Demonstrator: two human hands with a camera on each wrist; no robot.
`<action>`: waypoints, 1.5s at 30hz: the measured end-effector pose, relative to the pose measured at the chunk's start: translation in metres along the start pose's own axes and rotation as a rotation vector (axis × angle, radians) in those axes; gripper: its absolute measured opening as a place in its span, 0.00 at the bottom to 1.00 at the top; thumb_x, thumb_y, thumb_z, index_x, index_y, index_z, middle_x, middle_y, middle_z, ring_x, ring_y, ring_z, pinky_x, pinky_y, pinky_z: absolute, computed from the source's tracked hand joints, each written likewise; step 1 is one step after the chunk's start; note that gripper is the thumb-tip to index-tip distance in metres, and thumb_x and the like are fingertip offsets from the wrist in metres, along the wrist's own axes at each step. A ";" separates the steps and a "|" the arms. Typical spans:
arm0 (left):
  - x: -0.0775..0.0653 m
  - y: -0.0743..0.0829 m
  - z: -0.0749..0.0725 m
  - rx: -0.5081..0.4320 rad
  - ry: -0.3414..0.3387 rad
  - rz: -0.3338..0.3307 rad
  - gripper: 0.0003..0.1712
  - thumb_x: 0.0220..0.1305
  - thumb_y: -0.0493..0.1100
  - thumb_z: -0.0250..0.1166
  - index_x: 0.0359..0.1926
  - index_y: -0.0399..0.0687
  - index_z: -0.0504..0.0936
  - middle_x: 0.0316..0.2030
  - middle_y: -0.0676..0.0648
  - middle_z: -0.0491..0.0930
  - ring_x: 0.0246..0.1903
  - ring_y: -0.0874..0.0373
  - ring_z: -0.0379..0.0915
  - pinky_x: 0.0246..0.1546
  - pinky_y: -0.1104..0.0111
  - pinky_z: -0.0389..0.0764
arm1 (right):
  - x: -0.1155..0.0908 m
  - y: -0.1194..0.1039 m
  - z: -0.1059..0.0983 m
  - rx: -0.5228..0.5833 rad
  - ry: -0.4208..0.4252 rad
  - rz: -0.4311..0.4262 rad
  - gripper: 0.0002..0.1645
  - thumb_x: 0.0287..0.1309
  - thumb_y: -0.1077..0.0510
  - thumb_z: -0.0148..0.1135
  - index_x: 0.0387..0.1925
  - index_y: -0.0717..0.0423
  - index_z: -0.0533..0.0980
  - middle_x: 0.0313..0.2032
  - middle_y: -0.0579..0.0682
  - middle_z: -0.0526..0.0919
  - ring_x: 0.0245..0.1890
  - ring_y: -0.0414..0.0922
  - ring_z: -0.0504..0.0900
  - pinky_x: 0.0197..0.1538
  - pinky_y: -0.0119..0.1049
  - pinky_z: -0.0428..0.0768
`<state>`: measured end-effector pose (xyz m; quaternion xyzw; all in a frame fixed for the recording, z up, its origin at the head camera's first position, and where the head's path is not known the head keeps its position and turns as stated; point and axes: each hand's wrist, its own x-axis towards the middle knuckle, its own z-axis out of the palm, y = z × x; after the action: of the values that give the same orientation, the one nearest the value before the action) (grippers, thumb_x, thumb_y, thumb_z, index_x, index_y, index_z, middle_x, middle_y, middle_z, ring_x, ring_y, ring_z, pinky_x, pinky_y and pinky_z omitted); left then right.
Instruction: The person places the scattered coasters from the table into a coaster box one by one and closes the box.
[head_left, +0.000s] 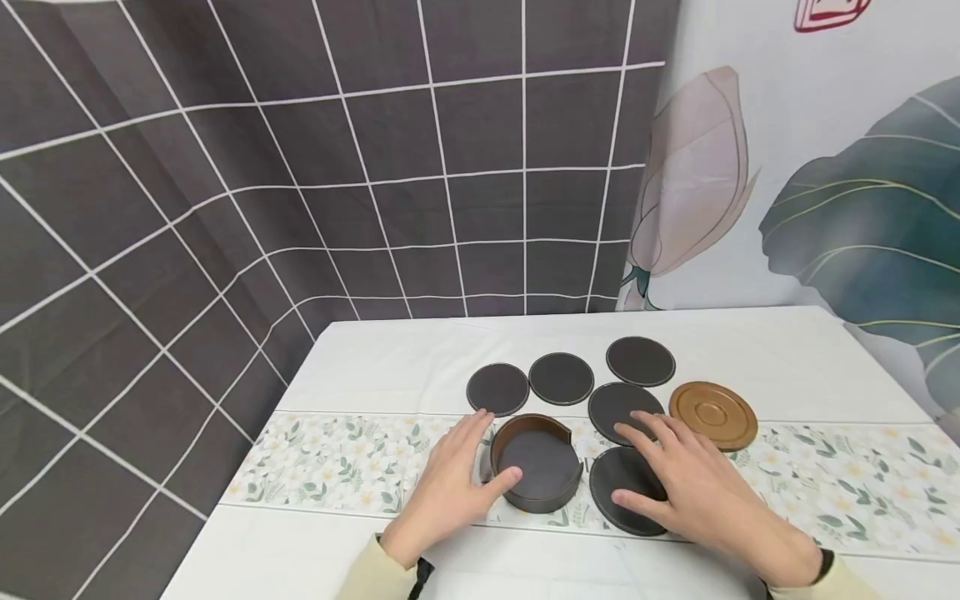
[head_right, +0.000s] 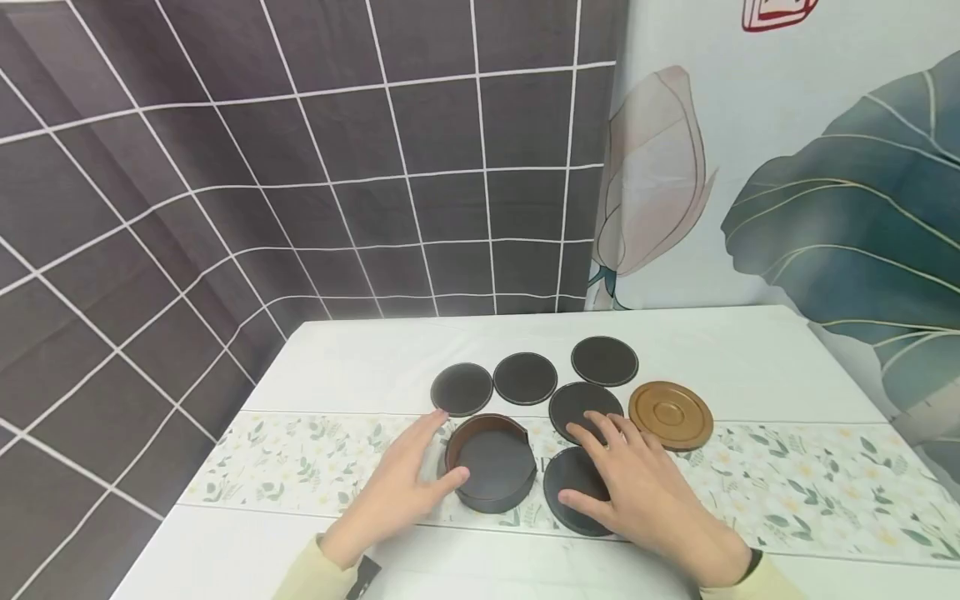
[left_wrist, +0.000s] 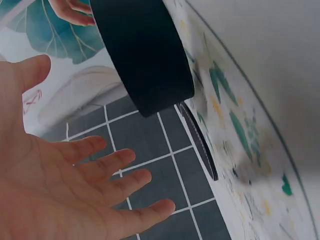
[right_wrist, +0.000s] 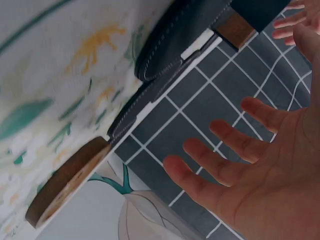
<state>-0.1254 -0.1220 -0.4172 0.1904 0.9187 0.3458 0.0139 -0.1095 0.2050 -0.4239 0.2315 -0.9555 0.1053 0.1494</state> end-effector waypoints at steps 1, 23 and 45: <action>0.000 0.000 0.001 0.004 -0.008 0.001 0.50 0.67 0.67 0.63 0.78 0.42 0.61 0.78 0.38 0.57 0.78 0.37 0.49 0.74 0.35 0.51 | -0.001 0.000 0.002 0.001 0.000 -0.003 0.47 0.54 0.28 0.70 0.67 0.49 0.74 0.65 0.56 0.74 0.62 0.62 0.76 0.54 0.65 0.77; -0.002 0.000 0.012 0.047 -0.092 -0.005 0.62 0.50 0.59 0.81 0.78 0.43 0.58 0.75 0.41 0.63 0.70 0.40 0.66 0.66 0.43 0.71 | -0.008 -0.004 0.019 0.022 -0.135 0.028 0.44 0.51 0.27 0.72 0.61 0.48 0.78 0.63 0.55 0.75 0.61 0.58 0.77 0.48 0.60 0.82; -0.002 -0.004 0.015 0.036 -0.124 -0.016 0.56 0.61 0.62 0.73 0.78 0.38 0.59 0.74 0.38 0.64 0.70 0.39 0.67 0.66 0.43 0.72 | -0.013 -0.004 0.025 0.014 -0.149 -0.069 0.43 0.52 0.28 0.71 0.58 0.55 0.80 0.61 0.57 0.76 0.58 0.59 0.78 0.47 0.59 0.83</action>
<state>-0.1223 -0.1166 -0.4315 0.2042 0.9236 0.3169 0.0703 -0.1025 0.1999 -0.4509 0.2725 -0.9547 0.0890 0.0798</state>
